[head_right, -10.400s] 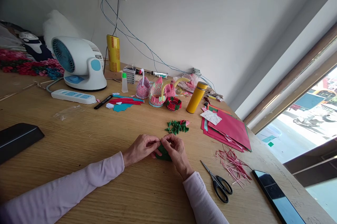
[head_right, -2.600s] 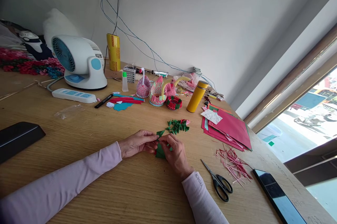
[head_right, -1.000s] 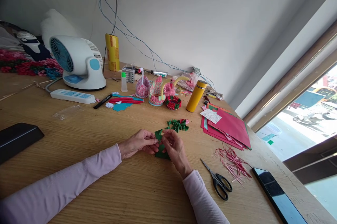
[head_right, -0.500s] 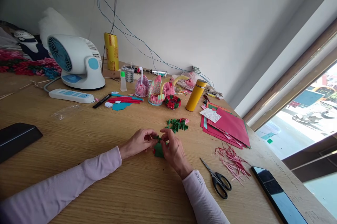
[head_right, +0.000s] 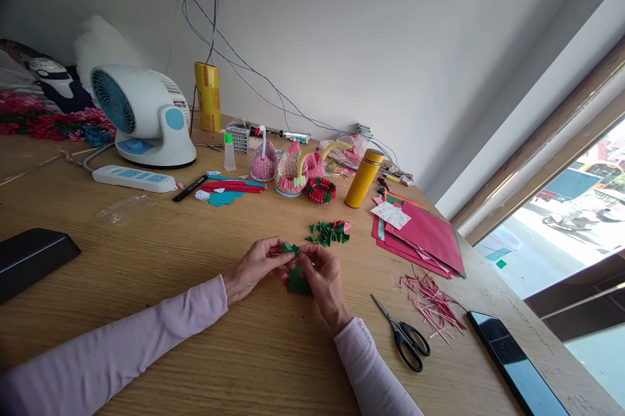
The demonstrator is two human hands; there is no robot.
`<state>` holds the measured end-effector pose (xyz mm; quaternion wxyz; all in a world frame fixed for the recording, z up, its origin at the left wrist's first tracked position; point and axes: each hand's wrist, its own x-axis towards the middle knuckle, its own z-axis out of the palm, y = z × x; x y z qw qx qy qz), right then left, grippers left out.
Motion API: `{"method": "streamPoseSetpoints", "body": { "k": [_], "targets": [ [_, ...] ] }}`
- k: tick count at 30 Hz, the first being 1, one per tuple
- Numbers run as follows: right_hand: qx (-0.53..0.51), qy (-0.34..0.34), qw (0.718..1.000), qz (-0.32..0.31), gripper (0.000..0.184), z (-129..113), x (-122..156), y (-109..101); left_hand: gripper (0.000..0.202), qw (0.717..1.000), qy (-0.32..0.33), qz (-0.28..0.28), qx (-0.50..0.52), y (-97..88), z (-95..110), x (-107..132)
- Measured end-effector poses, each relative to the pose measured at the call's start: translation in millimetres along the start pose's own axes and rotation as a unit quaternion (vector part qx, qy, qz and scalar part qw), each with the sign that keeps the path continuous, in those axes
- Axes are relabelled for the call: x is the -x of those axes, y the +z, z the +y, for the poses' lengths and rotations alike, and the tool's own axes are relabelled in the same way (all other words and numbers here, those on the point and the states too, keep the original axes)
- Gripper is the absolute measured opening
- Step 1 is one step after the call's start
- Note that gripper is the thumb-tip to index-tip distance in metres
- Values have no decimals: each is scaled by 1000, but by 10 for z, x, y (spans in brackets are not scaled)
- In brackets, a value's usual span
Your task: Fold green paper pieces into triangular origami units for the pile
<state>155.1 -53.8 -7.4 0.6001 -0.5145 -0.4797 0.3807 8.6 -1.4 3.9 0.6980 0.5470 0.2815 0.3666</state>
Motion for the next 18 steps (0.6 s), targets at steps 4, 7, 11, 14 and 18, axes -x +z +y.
{"method": "streamPoseSetpoints", "body": {
  "k": [4, 7, 11, 14, 18],
  "targets": [
    [-18, -3, 1000, -11, 24, -16, 22, 18, 31, 1000, 13, -7, -21, 26, 6, 22],
    [-38, -2, 999, -20, 19, -43, 46, 38, 28, 999, 26, -25, -38, 37, 15, 30],
    [-45, -1, 999, -14, 12, -78, 59, 50, 25, 999, 10, -44, -25, 43, 27, 39],
    [-17, -6, 1000, -15, 8, -76, 51, 35, 25, 999, -12, -50, -7, 39, 45, 47],
    [93, -43, 995, -11, 7, -74, 40, -15, 25, 997, -54, -63, 5, 16, 95, 48]
  ]
}}
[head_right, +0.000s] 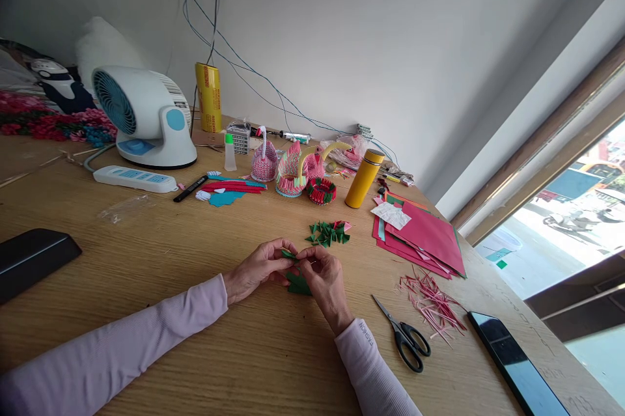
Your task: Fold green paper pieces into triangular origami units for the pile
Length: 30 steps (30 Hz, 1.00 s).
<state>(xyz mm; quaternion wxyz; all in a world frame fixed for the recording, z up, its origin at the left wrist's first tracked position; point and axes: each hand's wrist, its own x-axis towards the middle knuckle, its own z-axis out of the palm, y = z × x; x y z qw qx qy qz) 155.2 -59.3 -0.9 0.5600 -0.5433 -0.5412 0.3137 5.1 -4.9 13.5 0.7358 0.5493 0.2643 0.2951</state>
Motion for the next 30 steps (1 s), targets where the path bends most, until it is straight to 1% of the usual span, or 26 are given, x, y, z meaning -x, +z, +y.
{"method": "streamPoseSetpoints", "body": {
  "k": [4, 6, 8, 12, 16, 19, 25, 30],
  "targets": [
    [117, -79, 990, -7, 13, -32, 6, -47, 25, 999, -37, -33, 4, -31, 40, -2],
    [147, -98, 984, -21, 14, -45, 11, -54, 31, 999, -37, -26, -15, -42, 38, -8],
    [152, -101, 983, -26, 12, -44, 15, -51, 38, 999, -34, -18, -38, -52, 27, -15],
    [111, -107, 988, -13, 16, -19, 9, -35, 42, 997, -40, -33, -58, -78, 6, -31],
    [72, -103, 992, -18, 20, -11, -3, -36, 41, 997, -31, -45, -57, -105, 2, -45],
    [44, -91, 995, -21, 21, -14, -11, -45, 41, 997, -22, -41, -68, -112, -1, -55],
    [-11, -42, 999, -11, 32, -16, -18, -47, 39, 994, -3, -33, -107, -100, 5, -55],
    [-38, -36, 999, -16, 30, -14, -12, -43, 39, 990, 24, -20, -140, -74, 20, -42]
  ]
}}
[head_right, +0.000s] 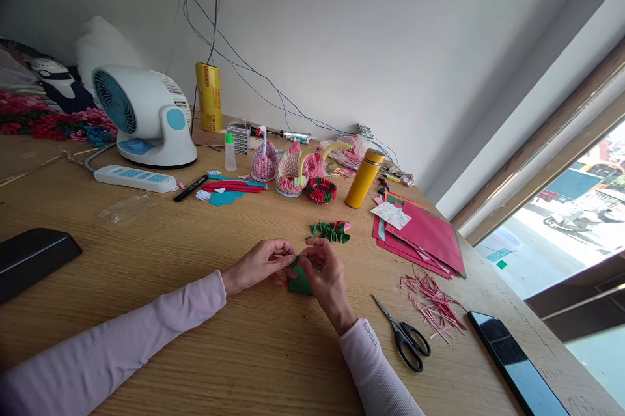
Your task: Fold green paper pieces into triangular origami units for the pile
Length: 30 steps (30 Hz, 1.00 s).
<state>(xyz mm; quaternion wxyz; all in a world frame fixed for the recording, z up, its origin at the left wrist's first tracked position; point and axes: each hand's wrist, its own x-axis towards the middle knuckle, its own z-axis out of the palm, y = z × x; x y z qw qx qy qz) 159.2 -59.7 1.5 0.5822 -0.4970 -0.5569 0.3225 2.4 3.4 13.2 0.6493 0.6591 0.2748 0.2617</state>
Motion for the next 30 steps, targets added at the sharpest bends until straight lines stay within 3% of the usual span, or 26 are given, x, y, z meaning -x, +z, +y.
{"method": "streamPoseSetpoints", "body": {
  "k": [7, 17, 26, 30],
  "targets": [
    [51, -24, 998, 9, 27, -6, 0, 11, 39, 999, -4, -10, 34, -16, -45, -11],
    [16, -3, 999, 30, 28, -28, 9, 35, 39, 1000, 7, 1, 29, 7, -37, -3],
    [127, -37, 990, 51, 21, -15, 15, 63, 36, 999, 6, 39, 3, 58, -27, 2],
    [94, -29, 994, 44, 24, -3, 13, 63, 35, 999, 15, 34, 24, 52, -45, 1]
  ]
}}
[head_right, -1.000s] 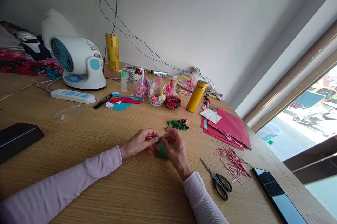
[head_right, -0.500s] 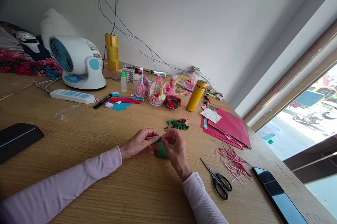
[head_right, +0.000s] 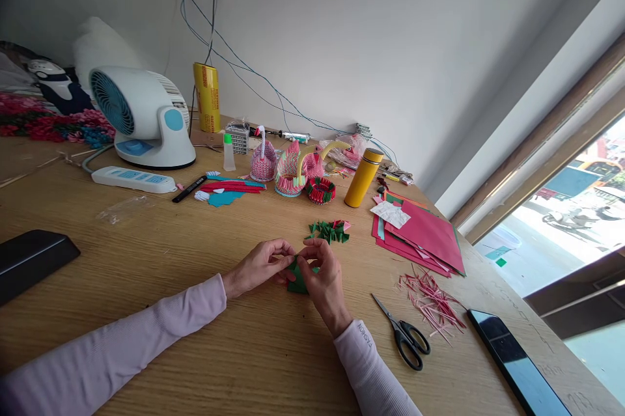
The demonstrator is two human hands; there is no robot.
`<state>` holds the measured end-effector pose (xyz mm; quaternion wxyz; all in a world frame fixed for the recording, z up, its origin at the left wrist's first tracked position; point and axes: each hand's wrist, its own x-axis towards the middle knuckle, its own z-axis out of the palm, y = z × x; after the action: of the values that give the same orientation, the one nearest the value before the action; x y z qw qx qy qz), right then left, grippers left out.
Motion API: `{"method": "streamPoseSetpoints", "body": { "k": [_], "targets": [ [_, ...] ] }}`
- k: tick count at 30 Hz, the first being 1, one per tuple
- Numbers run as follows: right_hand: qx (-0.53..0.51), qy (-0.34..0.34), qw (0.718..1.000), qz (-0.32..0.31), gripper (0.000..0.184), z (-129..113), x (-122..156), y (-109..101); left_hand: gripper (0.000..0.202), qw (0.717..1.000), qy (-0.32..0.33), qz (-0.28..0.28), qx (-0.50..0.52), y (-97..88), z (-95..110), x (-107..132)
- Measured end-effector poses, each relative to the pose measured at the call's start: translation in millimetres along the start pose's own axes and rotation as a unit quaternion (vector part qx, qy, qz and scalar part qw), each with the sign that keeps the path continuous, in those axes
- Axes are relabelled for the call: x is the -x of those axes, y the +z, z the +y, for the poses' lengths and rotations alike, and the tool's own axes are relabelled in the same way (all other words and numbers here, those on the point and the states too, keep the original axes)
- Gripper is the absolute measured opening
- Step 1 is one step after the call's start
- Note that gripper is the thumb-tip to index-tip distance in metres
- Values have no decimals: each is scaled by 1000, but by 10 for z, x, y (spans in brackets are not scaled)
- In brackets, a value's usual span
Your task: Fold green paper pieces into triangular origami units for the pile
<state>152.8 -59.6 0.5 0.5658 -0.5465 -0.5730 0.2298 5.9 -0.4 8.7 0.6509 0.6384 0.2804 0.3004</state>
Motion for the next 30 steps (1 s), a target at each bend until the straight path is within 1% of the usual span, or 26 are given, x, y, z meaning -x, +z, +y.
{"method": "streamPoseSetpoints", "body": {
  "k": [4, 6, 12, 18, 22, 30],
  "targets": [
    [-90, 37, 995, -1, 32, 19, -5, -1, 34, 1000, 7, -10, 7, -25, -11, -20],
    [-108, 43, 993, 2, 33, 27, -6, 0, 33, 1000, 7, -15, 10, -38, -12, -32],
    [-43, 1, 999, 9, 26, 9, 1, 10, 36, 997, -22, -35, 59, -63, 13, -29],
    [-22, -2, 999, 27, 23, -37, 15, 15, 33, 994, -33, -61, 85, -84, 27, 4],
    [-27, 14, 999, 33, 23, -40, 15, 14, 32, 995, -27, -62, 71, -88, 24, 2],
    [-68, 41, 996, 44, 28, 6, -1, 25, 34, 999, -5, -44, -5, -75, -1, -28]
  ]
}}
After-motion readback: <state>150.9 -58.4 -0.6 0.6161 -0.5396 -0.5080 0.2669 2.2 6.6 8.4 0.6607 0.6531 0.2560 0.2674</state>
